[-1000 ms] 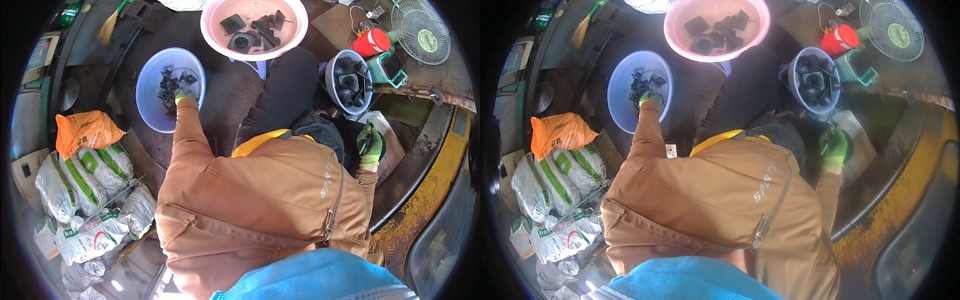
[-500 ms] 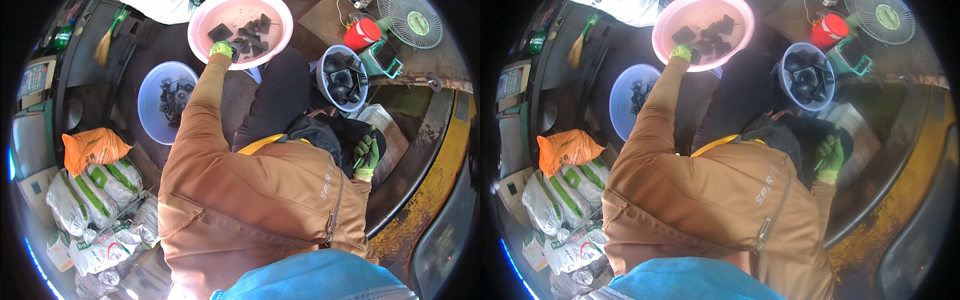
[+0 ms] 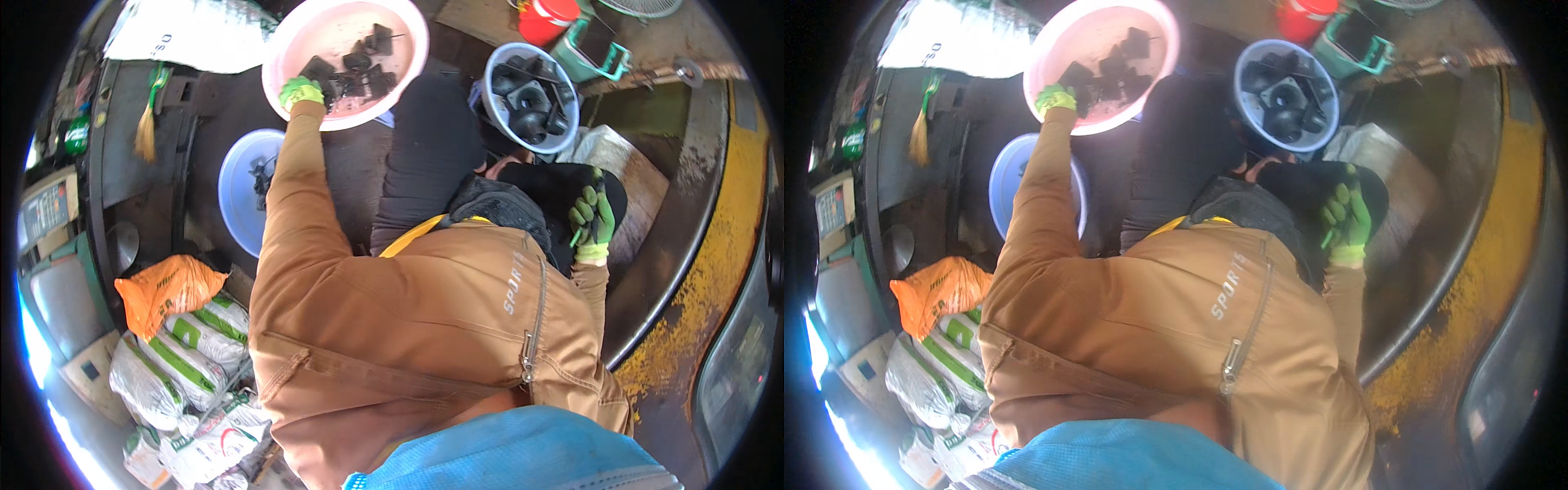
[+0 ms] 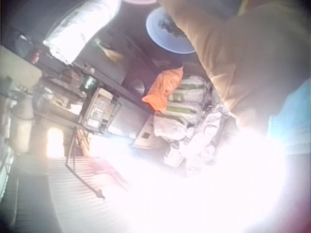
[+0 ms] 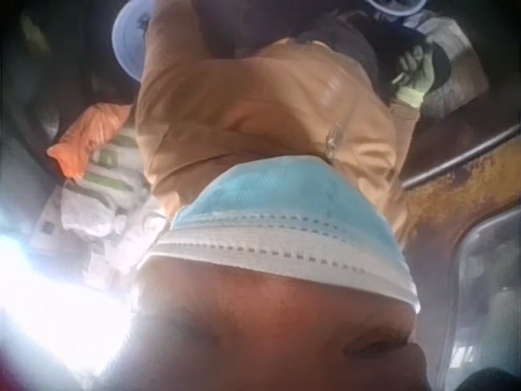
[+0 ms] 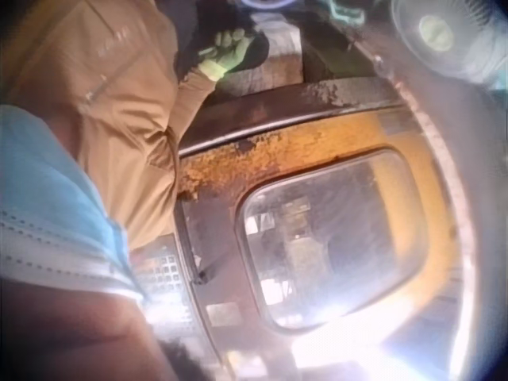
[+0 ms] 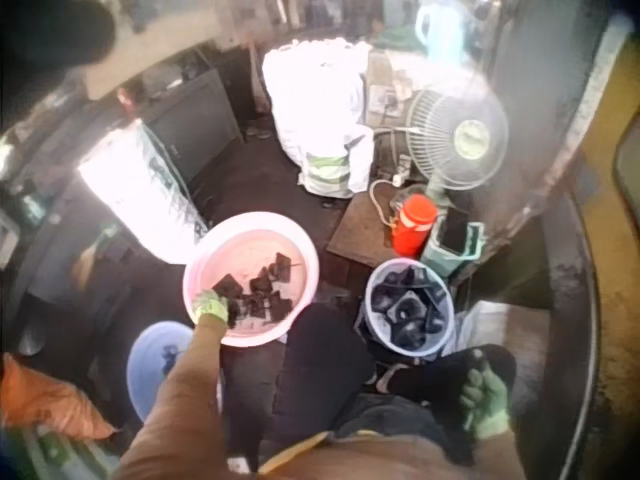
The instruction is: The person sits on the floor and repeatedly picks up black rubber parts from a blue basin, trims small protrusions from their edges by hand, and places the trimmed pieces into a pink basin. The cycle continues with multiple parts throughout the clip.
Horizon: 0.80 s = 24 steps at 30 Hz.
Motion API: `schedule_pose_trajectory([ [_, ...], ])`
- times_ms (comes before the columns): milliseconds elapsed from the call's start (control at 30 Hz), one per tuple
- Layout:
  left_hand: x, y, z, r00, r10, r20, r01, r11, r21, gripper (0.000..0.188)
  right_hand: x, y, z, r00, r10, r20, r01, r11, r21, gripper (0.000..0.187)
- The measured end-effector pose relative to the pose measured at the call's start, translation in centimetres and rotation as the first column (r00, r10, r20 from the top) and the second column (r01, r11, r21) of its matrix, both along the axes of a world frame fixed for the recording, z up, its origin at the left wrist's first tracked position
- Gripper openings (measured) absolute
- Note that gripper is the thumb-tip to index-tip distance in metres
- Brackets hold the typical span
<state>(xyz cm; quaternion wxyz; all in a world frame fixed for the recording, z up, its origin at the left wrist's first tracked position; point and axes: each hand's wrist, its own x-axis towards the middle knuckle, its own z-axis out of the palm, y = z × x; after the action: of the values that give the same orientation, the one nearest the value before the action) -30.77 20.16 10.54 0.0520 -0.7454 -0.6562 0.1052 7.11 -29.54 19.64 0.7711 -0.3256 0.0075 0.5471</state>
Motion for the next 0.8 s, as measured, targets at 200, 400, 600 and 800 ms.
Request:
schedule_pose_trajectory([
  [200, 13.6, -4.9, 5.2, 0.260, -0.379, 0.888, 0.303, 0.905, 0.298, 0.033, 0.8, 0.2, -0.9, 0.996, 0.020, -0.091, -0.019, 1.000, 0.003, 0.044],
  [400, 29.1, -15.0, 3.0, 0.226, -0.548, 0.805, 0.963, 0.252, -0.099, 0.038, 0.5, 1.0, -0.5, 0.995, 0.078, -0.065, -0.077, 0.997, 0.008, 0.035],
  [600, 35.0, -20.3, -3.2, 0.433, -0.645, 0.629, 0.901, 0.321, -0.290, 0.046, -0.3, 0.2, -0.2, 0.999, -0.024, 0.048, 0.030, 0.992, -0.122, 0.040],
  [800, 31.1, -18.4, 2.5, 0.525, 0.195, 0.828, 0.676, 0.495, -0.546, 0.028, 0.0, 0.9, 0.2, 1.000, -0.001, 0.027, 0.005, 0.987, -0.163, 0.040],
])
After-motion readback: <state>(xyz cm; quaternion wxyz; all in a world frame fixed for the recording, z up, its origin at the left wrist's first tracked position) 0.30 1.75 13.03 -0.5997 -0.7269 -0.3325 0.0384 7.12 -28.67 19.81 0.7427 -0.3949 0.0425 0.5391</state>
